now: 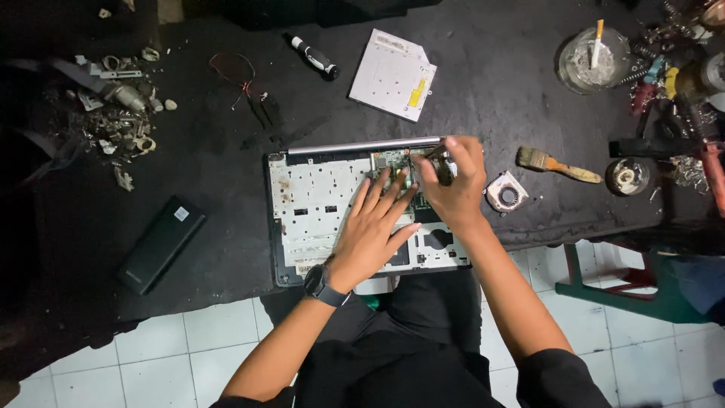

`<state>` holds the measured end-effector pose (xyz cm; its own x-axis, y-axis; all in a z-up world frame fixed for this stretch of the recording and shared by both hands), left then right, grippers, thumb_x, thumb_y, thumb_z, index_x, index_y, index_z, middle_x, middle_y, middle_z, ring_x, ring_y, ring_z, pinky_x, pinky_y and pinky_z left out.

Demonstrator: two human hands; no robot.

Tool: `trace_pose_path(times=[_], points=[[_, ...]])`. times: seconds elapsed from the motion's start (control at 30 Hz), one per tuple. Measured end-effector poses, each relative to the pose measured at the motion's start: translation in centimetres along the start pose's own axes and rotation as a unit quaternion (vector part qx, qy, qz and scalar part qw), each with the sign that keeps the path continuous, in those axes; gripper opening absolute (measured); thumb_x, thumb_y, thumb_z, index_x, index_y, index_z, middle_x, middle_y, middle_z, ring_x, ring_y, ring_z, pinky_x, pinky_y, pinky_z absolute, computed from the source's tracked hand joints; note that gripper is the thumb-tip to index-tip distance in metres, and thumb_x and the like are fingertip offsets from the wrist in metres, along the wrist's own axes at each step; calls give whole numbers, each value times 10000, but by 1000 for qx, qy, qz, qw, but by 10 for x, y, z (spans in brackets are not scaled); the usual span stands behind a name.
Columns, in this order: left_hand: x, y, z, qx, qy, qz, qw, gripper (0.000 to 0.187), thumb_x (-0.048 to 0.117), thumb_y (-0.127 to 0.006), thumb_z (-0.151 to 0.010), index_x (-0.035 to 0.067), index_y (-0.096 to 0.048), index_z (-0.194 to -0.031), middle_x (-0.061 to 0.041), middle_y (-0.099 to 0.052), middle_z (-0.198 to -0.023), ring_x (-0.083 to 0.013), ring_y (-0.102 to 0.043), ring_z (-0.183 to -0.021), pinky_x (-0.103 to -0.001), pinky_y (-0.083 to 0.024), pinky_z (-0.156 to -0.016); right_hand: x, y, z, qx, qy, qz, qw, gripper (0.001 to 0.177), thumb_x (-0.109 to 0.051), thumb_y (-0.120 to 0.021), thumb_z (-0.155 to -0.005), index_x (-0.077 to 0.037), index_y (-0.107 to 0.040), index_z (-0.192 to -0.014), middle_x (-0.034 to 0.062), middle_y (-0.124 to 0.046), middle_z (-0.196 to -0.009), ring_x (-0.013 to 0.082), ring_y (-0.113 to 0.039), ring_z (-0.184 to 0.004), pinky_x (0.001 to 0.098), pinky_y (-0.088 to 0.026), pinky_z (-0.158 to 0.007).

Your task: The person cleans the internal components of a disassembled electronic device using a brush. They remove a metal plate and a fan, brush them individually, and place them on the table before brushing the main circuit board.

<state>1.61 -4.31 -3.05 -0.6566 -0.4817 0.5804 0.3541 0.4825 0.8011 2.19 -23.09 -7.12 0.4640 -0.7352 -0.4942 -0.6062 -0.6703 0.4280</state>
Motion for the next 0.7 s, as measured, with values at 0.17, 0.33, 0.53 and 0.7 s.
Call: trace_pose_path(times=[0.17,0.33,0.53,0.7], points=[[0,-1,1,6,-4,7,1000,547,411,-532,-1050,89,-495,-1491,-155,-380,-1614,-348,-233,-1537,-531,-85,-1264,-3,0,0,0,-32,-31,999,656,85,-676,-976,-25,-294,-1497,194,-626,-1103,404,-667,-940,517,-550,-778],[1,1,-1,-9,4,14,1000,543,408,-527,-1051,80,-502,-1483,-164,-380,-1612,-355,-231,-1537,-529,-78,-1266,-12,-5,-3,-11,-36,-47,998,744,171,-664,-934,-17,-241,-1517,200,-630,-1099,412,-701,-925,507,-573,-771],[0,0,0,-6,0,11,1000,556,410,-528,-1053,84,-482,-1501,-164,-385,-1609,-351,-232,-1537,-526,-71,-1268,-14,-5,-6,-4,-33,-39,999,733,147,-681,-946,11,-239,-1515,214,-668,-1051,427,-714,-902,539,-576,-797],[0,1,0,-8,2,14,1000,555,409,-532,-1051,85,-487,-1499,-165,-384,-1610,-355,-229,-1537,-526,-72,-1266,-2,-3,2,-6,-18,9,1000,789,76,-800,-896,-34,-306,-1501,206,-625,-1094,426,-694,-913,537,-578,-742]])
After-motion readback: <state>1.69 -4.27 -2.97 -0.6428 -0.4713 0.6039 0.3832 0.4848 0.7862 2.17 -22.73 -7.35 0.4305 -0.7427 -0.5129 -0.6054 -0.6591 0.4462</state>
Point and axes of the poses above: each hand's wrist, its own z-axis away from the middle knuckle, its own y-axis out of the back of the hand, x = y × z, the point moved 2 cm from there along -z, towards the middle knuckle
